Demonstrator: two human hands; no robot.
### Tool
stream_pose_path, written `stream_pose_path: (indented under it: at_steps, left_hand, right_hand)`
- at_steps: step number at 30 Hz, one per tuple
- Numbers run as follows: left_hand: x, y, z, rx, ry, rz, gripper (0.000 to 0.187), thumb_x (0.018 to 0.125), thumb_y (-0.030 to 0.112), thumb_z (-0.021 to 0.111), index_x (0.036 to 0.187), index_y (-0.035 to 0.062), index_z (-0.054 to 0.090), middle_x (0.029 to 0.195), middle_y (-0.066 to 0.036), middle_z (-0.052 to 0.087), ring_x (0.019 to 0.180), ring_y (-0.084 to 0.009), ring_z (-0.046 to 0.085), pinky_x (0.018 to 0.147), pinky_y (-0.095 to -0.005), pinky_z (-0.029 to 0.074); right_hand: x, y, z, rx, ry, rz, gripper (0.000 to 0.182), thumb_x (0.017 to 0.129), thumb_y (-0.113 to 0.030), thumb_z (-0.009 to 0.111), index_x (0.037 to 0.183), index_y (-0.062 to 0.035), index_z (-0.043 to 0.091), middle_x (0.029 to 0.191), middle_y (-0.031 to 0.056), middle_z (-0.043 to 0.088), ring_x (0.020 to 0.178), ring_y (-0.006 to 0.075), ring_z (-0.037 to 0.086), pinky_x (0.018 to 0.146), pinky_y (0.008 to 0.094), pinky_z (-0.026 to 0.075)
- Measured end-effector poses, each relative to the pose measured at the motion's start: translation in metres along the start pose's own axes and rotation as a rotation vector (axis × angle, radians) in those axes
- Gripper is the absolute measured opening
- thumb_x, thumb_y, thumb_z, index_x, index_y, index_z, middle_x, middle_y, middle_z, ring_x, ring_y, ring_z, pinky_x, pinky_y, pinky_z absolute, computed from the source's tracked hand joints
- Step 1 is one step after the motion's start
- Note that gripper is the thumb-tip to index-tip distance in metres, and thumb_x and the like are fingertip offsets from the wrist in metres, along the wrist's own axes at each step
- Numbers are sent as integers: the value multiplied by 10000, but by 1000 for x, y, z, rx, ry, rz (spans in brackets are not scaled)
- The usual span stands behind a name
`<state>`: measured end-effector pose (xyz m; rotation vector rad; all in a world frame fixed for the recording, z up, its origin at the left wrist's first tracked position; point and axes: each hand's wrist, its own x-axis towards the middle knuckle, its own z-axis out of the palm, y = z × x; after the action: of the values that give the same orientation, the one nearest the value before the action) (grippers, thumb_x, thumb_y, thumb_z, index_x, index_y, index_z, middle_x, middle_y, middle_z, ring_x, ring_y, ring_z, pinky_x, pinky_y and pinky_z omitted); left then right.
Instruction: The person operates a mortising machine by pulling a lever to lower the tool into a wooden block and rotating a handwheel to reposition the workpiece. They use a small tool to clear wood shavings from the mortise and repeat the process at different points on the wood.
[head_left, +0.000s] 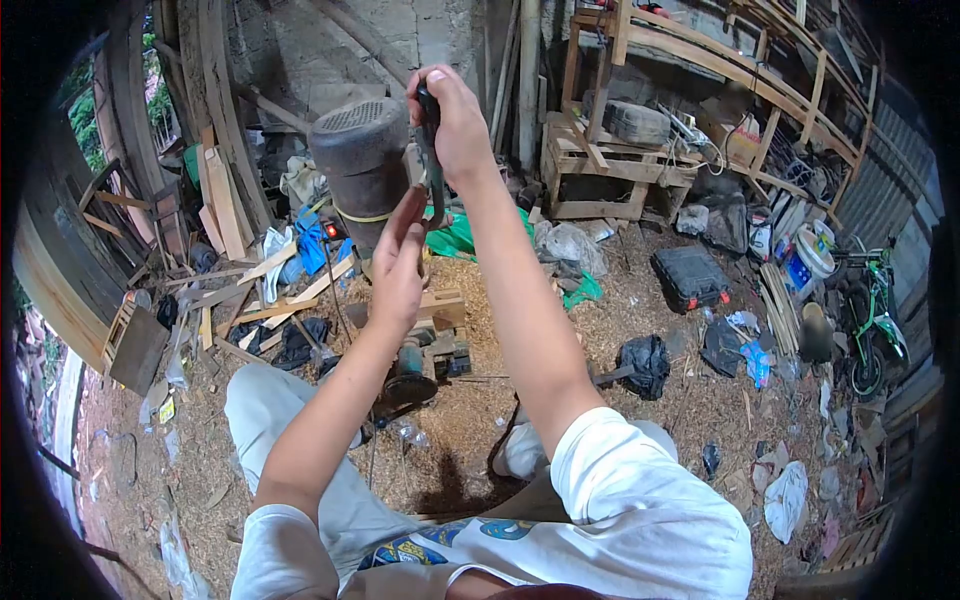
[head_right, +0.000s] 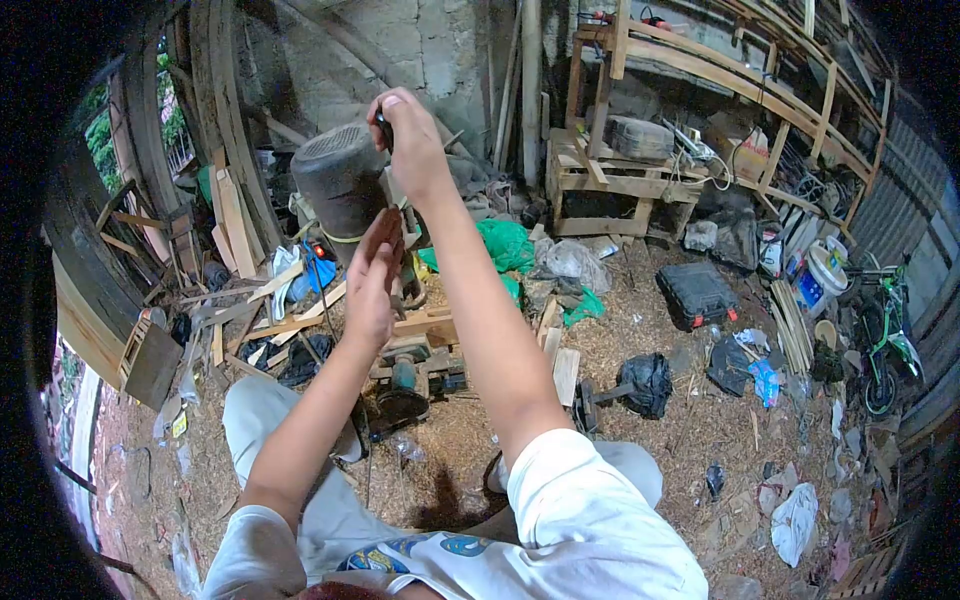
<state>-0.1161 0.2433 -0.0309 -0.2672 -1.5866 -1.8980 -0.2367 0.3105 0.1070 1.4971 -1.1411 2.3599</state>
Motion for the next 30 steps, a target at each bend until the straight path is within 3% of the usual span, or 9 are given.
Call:
stream_pose_path:
  at_steps: [2,8,10,16,17,18,24,26,30]
  left_hand:
    - [0,4,3,-39,10,-7,520,1133,134,467,1616,-36,373,1678,-171,409,1564,-270,375,1285,-403,297]
    - [5,-2,-3,34,-43,24,596,1057,37,480,1636,-22,350,1700,-165,372,1586,-270,339,1310,-400,249]
    - [6,-8,-9,62,-146,88,663,1011,-22,458,1659,-11,313,1721,-143,338,1604,-261,302,1301,-390,241]
    - [7,-27,-13,133,-162,88,686,1013,-34,429,1681,20,280,1711,-119,350,1570,-245,353,1268,-376,282]
    - [7,-28,-15,40,-151,10,723,973,-98,436,1672,-4,278,1753,-145,265,1631,-250,220,1322,-390,174]
    - [6,-30,-15,37,-154,8,723,973,-98,436,1672,-4,278,1753,-145,265,1631,-250,220,1322,-390,174]
    - [7,-52,-22,111,-186,-18,707,1015,-86,478,1675,-14,236,1739,-170,276,1611,-251,263,1309,-387,198]
    - [4,-50,-13,256,-192,151,725,1000,-103,483,1672,-20,226,1732,-186,279,1607,-262,272,1308,-394,205]
    - [-5,-65,-15,405,-175,226,619,960,-65,508,1562,-48,366,1589,-186,436,1512,-287,402,1262,-381,265]
  right_hand:
    - [-9,-4,-1,-14,-17,20,317,1075,-290,431,1005,-35,605,824,32,565,774,119,543,744,282,447]
    - [-35,-14,1,-12,-58,-1,314,1077,-299,434,1017,-33,589,830,23,543,803,106,520,760,269,425]
    - [-45,-18,4,-10,-49,10,317,1078,-305,434,1015,-35,587,840,21,544,803,104,514,759,268,421]
    - [-69,-26,3,-43,-45,38,330,1075,-328,432,1021,-37,578,888,24,547,832,106,505,773,272,419]
    - [-74,-28,4,-54,-41,28,329,1072,-327,434,1022,-36,577,900,26,548,841,108,504,781,275,420]
    - [-79,-29,6,-62,-40,18,328,1069,-326,436,1024,-34,577,913,27,549,850,109,503,789,277,422]
    - [-96,-29,5,-78,-34,29,333,1065,-331,443,1027,-25,570,943,32,545,864,115,507,811,279,428]
    - [-100,-28,8,-67,-29,27,337,1065,-335,444,1029,-23,568,950,34,546,869,114,508,811,279,428]
    - [-116,-28,10,-82,-10,-41,253,1057,-236,463,1017,-19,586,960,49,572,858,139,520,784,301,434]
